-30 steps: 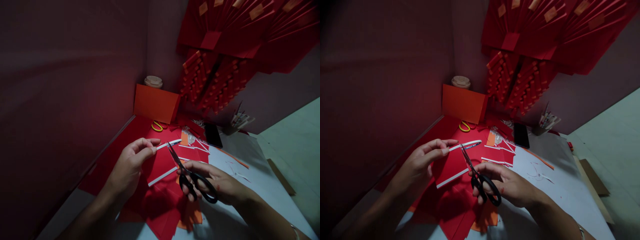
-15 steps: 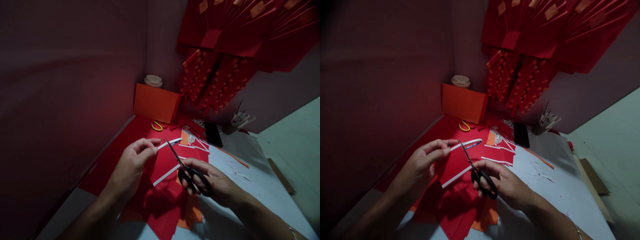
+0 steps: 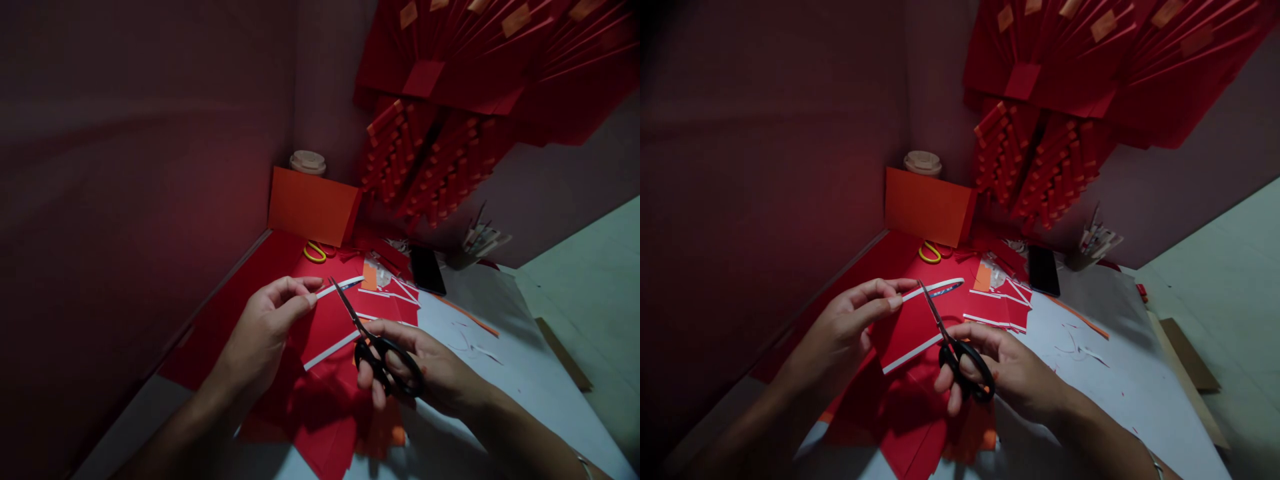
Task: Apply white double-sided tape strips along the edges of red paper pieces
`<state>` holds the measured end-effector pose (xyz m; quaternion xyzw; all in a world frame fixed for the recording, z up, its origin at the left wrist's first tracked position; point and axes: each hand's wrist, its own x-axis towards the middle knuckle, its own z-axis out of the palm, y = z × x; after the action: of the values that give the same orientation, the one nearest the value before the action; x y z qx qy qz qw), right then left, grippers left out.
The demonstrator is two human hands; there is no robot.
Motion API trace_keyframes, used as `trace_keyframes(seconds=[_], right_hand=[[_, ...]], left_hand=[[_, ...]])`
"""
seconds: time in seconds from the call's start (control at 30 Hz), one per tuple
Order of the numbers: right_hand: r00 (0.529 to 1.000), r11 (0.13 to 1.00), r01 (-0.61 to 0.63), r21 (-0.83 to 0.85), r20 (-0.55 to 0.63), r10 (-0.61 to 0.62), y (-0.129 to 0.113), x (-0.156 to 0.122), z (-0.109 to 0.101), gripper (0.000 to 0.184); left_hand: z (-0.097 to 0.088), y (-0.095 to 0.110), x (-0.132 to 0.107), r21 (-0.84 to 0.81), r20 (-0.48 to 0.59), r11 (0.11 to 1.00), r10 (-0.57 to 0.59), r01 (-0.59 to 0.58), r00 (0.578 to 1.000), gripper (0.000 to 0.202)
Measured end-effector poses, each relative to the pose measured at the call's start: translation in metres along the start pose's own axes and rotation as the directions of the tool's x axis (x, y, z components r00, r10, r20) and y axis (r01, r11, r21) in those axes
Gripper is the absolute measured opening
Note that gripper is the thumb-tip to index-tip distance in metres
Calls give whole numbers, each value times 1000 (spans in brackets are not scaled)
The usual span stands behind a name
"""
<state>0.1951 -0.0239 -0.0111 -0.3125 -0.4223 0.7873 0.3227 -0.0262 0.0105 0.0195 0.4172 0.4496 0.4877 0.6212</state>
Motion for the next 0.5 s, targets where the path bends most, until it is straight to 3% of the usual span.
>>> trace_keyframes(seconds=[0.5], right_hand=[[998, 985, 57, 163, -16, -55, 4, -2, 10, 40]], left_hand=[[1, 2, 1, -33, -3, 999, -5, 5, 1000, 18]])
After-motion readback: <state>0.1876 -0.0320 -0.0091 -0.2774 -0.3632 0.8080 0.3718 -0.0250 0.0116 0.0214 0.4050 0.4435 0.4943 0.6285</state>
